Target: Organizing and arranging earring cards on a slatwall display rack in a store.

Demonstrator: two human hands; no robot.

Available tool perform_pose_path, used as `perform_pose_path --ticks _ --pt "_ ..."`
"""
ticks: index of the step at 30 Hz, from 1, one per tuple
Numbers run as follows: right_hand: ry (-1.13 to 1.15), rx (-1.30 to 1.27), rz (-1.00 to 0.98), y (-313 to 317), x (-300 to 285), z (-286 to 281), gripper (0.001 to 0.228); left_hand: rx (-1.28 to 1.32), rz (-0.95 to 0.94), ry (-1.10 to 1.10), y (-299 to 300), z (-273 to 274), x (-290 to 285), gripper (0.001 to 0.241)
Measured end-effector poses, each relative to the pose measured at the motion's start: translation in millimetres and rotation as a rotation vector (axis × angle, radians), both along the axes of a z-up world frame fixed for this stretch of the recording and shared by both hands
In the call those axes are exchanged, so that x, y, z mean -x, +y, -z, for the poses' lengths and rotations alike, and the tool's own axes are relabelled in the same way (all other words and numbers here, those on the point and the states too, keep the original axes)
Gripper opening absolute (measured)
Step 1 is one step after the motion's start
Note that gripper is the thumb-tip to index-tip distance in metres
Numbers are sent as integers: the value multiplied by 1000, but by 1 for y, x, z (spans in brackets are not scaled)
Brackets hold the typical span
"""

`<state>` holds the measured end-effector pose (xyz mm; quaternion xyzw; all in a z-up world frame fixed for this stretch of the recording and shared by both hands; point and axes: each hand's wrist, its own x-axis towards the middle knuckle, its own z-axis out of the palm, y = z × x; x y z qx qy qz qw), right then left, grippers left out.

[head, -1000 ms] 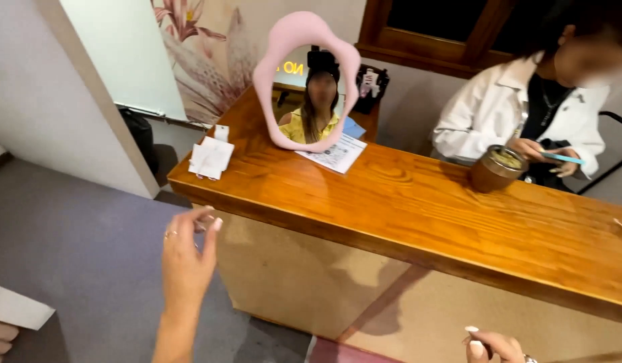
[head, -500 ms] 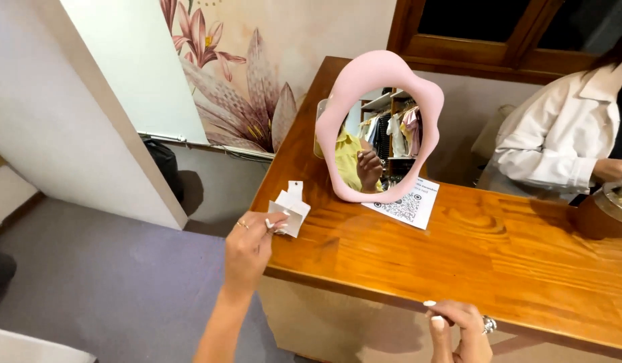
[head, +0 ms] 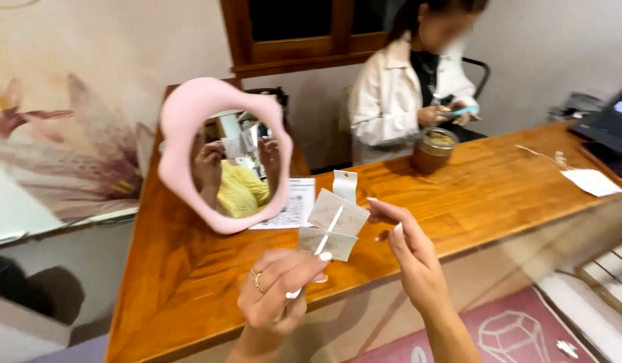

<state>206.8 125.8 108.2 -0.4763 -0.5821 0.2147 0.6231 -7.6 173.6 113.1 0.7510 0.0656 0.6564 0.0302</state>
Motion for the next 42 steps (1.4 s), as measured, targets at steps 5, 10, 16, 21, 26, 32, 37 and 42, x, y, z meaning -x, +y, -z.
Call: perform_pose_path --ticks 5,10,16,21,26,32,37,42 --pt "131 111 73 -34 -57 -23 69 -65 108 -32 -24 -22 -76 22" --pt "191 65 76 -86 -108 -19 76 -47 280 -8 -59 -37 -145 25" --pt "205 32 221 -151 -153 -22 96 -133 216 -13 -105 -46 -223 24" --pt "248 -9 367 -199 -201 -4 65 -221 159 1 -147 -53 -276 11" --pt "205 -6 509 -243 -240 -10 56 -201 256 2 -190 -45 -328 12" --pt "241 31 634 -300 -278 -20 28 -156 325 5 -239 -37 -379 14" --pt "208 76 730 -335 -295 -25 25 -116 407 23 -266 -33 -411 17" --pt "279 89 819 -358 -312 -28 24 -65 477 34 -280 -29 -443 23"
